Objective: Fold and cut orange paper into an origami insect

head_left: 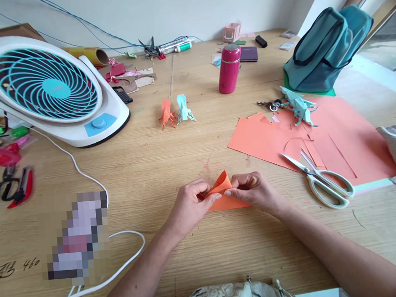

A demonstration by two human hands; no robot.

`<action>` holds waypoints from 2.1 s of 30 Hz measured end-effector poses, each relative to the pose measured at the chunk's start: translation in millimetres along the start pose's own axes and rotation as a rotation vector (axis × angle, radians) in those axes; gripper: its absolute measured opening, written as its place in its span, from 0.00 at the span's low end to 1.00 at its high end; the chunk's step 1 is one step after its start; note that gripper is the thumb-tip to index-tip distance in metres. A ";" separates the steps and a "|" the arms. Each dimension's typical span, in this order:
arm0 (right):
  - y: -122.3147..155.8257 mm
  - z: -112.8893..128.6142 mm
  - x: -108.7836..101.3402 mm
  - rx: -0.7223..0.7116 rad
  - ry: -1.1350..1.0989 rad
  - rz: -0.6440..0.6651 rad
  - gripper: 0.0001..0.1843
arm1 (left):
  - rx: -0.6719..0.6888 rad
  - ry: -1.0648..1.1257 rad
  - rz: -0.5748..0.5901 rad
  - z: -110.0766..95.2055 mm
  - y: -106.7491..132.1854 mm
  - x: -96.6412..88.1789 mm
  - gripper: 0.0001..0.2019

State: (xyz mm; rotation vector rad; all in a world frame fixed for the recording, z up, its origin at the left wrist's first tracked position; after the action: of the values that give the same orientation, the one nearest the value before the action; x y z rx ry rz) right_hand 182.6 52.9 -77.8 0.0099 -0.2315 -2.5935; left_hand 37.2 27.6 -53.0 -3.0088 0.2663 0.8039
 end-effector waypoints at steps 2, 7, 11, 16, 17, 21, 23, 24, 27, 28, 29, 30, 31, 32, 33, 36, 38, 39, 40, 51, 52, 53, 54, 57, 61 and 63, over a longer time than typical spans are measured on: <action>-0.2 0.7 0.8 0.002 -0.011 -0.008 0.25 | 0.007 0.005 0.005 -1.7 0.9 0.3 0.16; -0.5 3.2 -0.6 0.031 -0.089 -0.014 0.23 | 0.012 0.029 0.041 -3.5 1.8 0.6 0.17; -0.8 8.5 -17.9 0.002 -0.137 -0.112 0.21 | 0.000 0.015 0.034 -0.7 0.7 -1.8 0.18; -1.1 12.5 -9.2 -0.035 0.007 0.008 0.21 | -0.001 0.043 0.045 0.4 1.0 1.4 0.16; -0.5 12.5 -3.4 -0.042 0.051 0.056 0.21 | -0.004 0.044 0.050 0.3 1.5 2.6 0.16; 1.7 9.1 6.7 -0.029 0.105 0.116 0.23 | 0.004 0.027 0.064 -2.2 3.5 5.7 0.15; 1.8 6.6 4.6 0.002 0.090 0.090 0.23 | 0.019 0.008 0.079 -3.8 4.1 6.8 0.15; 1.6 6.1 2.7 0.013 0.080 0.074 0.23 | 0.024 -0.002 0.086 -4.2 4.3 7.1 0.15; 0.6 4.4 -7.2 0.065 0.026 0.004 0.24 | 0.031 -0.030 0.101 -4.2 4.1 7.3 0.16; 0.2 4.1 -12.9 0.084 0.005 -0.036 0.24 | 0.032 -0.039 0.104 -4.1 4.0 7.4 0.17; 0.0 4.6 -19.5 0.094 -0.014 -0.082 0.24 | 0.031 -0.048 0.108 -3.8 3.8 7.7 0.18; 0.0 6.2 -25.9 0.091 -0.029 -0.123 0.24 | 0.028 -0.056 0.112 -3.4 3.7 8.0 0.19; 0.0 8.5 -31.0 0.079 -0.039 -0.150 0.23 | 0.023 -0.059 0.115 -2.9 3.6 8.6 0.19; -0.2 10.3 -32.7 0.071 -0.044 -0.143 0.22 | 0.016 -0.055 0.117 -2.3 3.6 9.0 0.19; -0.3 11.5 -31.3 0.067 -0.042 -0.109 0.21 | 0.008 -0.045 0.117 -1.8 3.6 9.4 0.19; 2.0 11.3 -11.9 0.068 0.030 0.091 0.20 | -0.008 -0.006 0.114 -1.1 3.7 10.5 0.18; 4.7 10.3 0.1 0.050 0.099 0.173 0.20 | -0.016 0.007 0.121 -1.2 4.1 11.9 0.16; 5.6 9.5 3.6 0.042 0.122 0.185 0.21 | -0.018 0.010 0.127 -1.4 4.3 12.7 0.16; 6.0 8.0 5.3 0.042 0.132 0.181 0.22 | -0.016 0.012 0.134 -1.8 4.4 13.6 0.15; 1.6 13.0 -46.1 0.079 -0.038 -0.207 0.21 | 0.013 -0.042 0.176 -1.2 4.9 18.5 0.20; 1.8 14.8 -45.4 0.080 -0.023 -0.189 0.20 | 0.008 -0.036 0.174 -0.6 4.9 18.5 0.20; 2.1 14.8 -40.2 0.093 0.001 -0.135 0.20 | 0.001 -0.028 0.172 0.0 4.9 18.5 0.20; 2.7 13.2 -31.2 0.112 0.030 -0.052 0.20 | -0.007 -0.019 0.169 0.8 5.0 18.6 0.19; 8.2 6.6 1.2 0.130 0.115 0.197 0.20 | -0.018 -0.001 0.166 2.1 5.8 19.7 0.16; 8.8 1.1 6.5 0.110 0.159 0.153 0.19 | -0.019 0.010 0.175 2.0 6.4 21.6 0.13; 7.6 -2.1 1.1 0.132 0.118 0.099 0.19 | -0.005 0.002 0.178 0.3 5.8 21.5 0.16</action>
State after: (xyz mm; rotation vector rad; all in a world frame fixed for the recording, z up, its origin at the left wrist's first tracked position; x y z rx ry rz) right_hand 185.7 45.6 -78.6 0.1936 -0.3503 -2.4655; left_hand 54.4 18.4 -63.7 -3.0226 0.5390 0.8144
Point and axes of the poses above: each hand's wrist, its own y-axis away from the middle knuckle, its own x-axis out of the palm, z = x × y, the point moved 9 cm from there along -y, towards the middle knuckle, and after that the axes turned 3 degrees about -y, right-handed, at the moved point
